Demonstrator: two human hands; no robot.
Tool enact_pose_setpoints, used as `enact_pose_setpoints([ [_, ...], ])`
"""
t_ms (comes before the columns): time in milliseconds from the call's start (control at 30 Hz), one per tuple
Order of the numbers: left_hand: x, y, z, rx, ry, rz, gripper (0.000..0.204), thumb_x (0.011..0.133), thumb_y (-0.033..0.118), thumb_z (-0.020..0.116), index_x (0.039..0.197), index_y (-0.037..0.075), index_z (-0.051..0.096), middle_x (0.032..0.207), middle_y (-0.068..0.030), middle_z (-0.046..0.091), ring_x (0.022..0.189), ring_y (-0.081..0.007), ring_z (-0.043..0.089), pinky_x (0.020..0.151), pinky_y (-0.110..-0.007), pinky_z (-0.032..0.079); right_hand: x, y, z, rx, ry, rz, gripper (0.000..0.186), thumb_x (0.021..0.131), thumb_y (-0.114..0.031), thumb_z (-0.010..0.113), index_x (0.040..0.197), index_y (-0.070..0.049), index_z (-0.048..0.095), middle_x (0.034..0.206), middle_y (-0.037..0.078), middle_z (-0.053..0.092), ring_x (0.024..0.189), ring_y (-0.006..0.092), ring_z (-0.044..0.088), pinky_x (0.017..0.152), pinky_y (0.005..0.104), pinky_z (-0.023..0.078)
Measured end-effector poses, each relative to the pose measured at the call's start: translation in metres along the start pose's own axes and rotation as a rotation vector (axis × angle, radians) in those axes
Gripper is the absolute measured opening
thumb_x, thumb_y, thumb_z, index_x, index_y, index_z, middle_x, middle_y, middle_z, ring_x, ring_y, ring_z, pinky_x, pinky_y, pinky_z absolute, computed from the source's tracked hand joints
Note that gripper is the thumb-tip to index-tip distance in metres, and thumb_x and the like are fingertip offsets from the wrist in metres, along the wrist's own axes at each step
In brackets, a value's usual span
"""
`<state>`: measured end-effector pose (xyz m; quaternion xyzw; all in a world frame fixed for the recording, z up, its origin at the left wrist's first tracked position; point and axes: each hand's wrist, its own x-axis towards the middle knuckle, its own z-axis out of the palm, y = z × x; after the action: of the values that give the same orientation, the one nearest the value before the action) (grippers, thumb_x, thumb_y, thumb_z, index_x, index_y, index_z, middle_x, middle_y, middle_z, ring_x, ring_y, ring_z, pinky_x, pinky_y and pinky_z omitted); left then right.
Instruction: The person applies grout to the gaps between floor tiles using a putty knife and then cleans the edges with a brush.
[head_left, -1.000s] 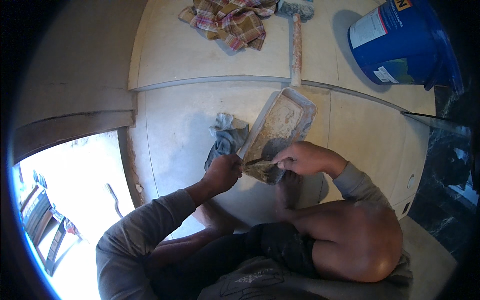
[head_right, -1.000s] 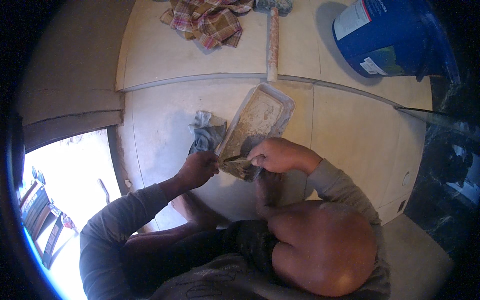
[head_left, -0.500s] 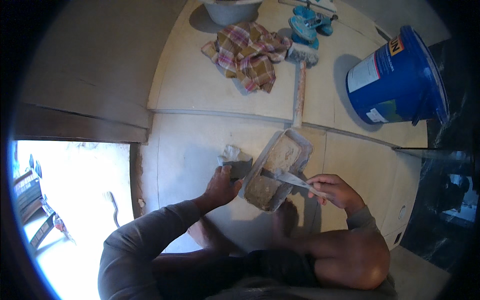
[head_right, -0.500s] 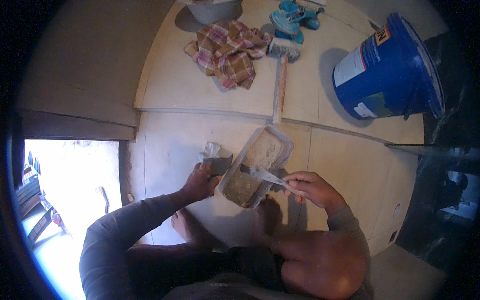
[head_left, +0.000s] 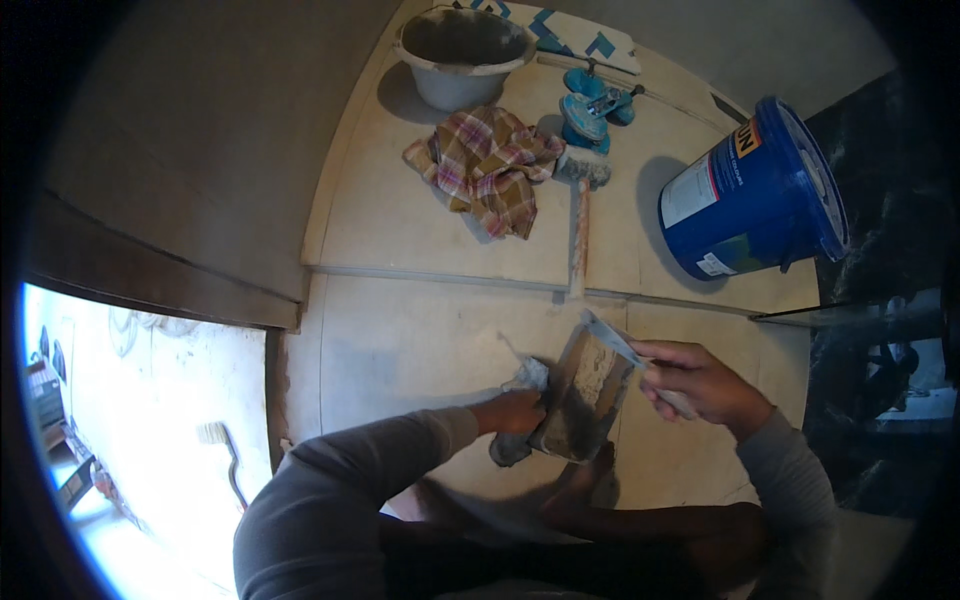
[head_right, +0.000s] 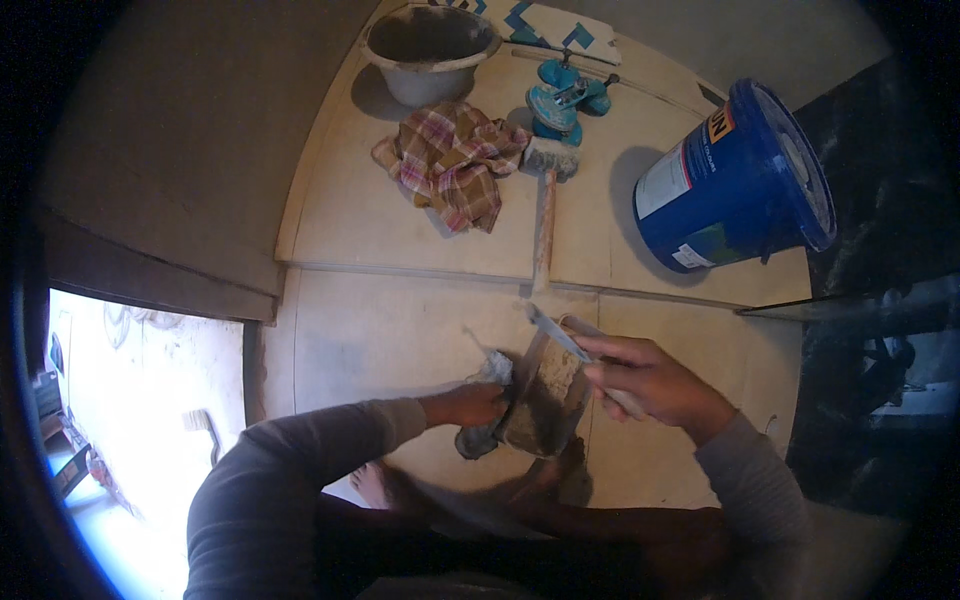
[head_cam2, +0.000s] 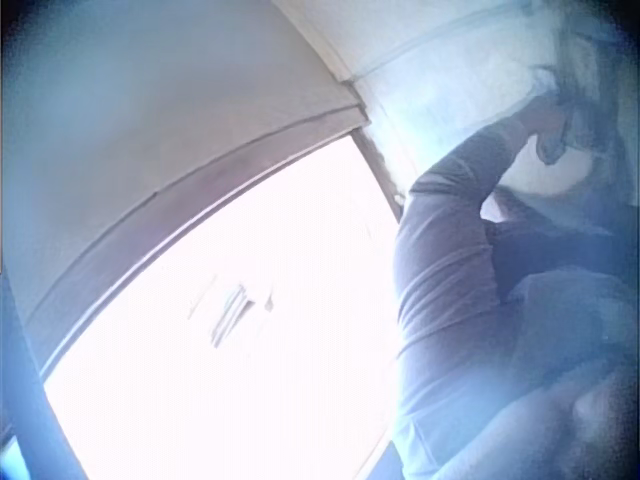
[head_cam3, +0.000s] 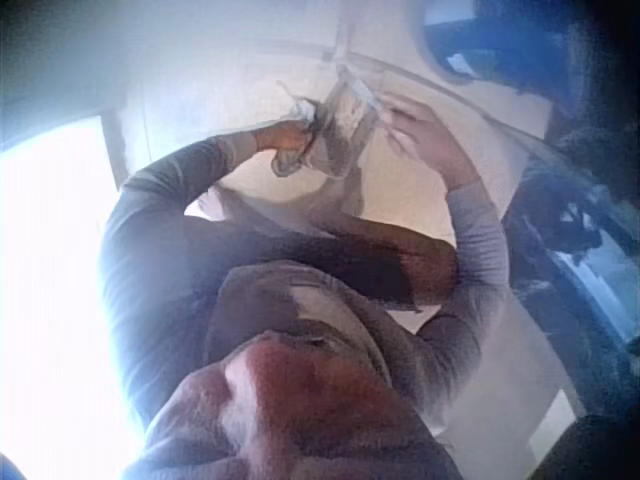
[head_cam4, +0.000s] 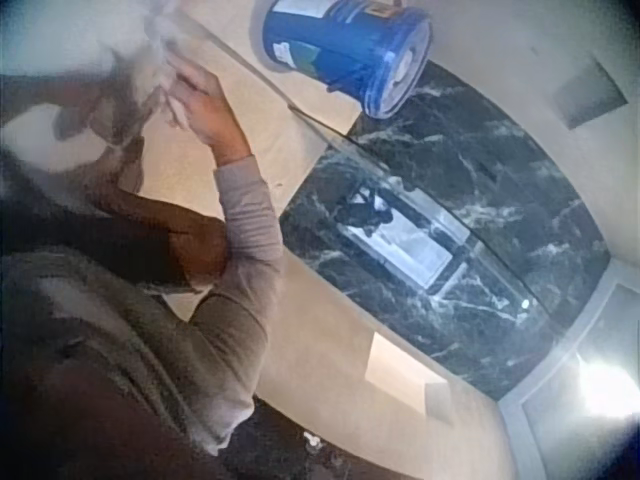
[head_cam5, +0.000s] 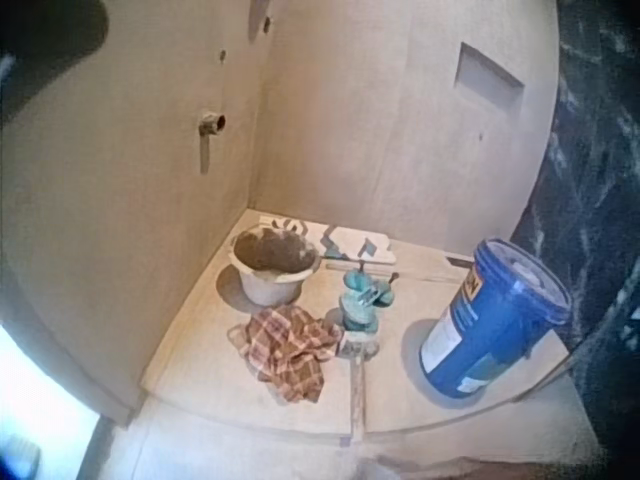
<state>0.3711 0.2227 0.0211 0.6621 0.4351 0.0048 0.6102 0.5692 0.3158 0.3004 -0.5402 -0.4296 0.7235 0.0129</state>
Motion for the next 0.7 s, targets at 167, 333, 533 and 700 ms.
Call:
enact_pose_setpoints([
  [167,-0.062,-0.019,-0.113,0.465,-0.338,-0.074,0.040,0.077,0.020,0.051,0.105,-0.008,0.058,0.112,-0.0265,0.060,0.109,-0.0385,0.056,0.091,-0.043,0.046,0.093,0.040,0.050,-0.234,0.112,-0.127,0.044,0.095,-0.018,0.054,0.136,-0.004,0.046,0.085,0.004,0.059,0.066,0.0131,0.057,0.058,0.0281,0.048],
  [333,-0.159,0.035,-0.224,0.521,0.004,-0.336,0.042,0.080,0.014,0.048,0.117,-0.005,0.055,0.113,-0.0253,0.060,0.110,-0.0357,0.057,0.093,-0.041,0.046,0.188,0.105,0.113,-0.721,0.582,-0.568,0.043,0.092,-0.021,0.056,0.132,-0.006,0.049,0.094,0.015,0.063,0.078,0.0312,0.063,0.072,0.0396,0.052],
  [533,-0.267,0.124,-0.287,0.327,0.571,0.033,0.038,0.094,0.013,0.051,0.129,0.002,0.047,0.110,-0.0137,0.060,0.103,-0.0243,0.058,0.092,-0.039,0.047,0.237,0.107,0.166,-0.830,0.737,-0.349,0.046,0.089,-0.019,0.056,0.133,-0.009,0.048,0.089,0.018,0.058,0.074,0.0351,0.062,0.066,0.0431,0.053],
  [700,-0.318,0.190,-0.334,0.319,0.732,0.451,0.041,0.097,0.014,0.045,0.136,0.003,0.042,0.113,-0.0141,0.059,0.104,-0.0262,0.059,0.096,-0.038,0.043,0.261,0.113,0.180,-0.849,0.780,-0.308,0.048,0.087,-0.015,0.052,0.131,0.001,0.045,0.085,0.021,0.057,0.069,0.0340,0.064,0.060,0.0448,0.054],
])
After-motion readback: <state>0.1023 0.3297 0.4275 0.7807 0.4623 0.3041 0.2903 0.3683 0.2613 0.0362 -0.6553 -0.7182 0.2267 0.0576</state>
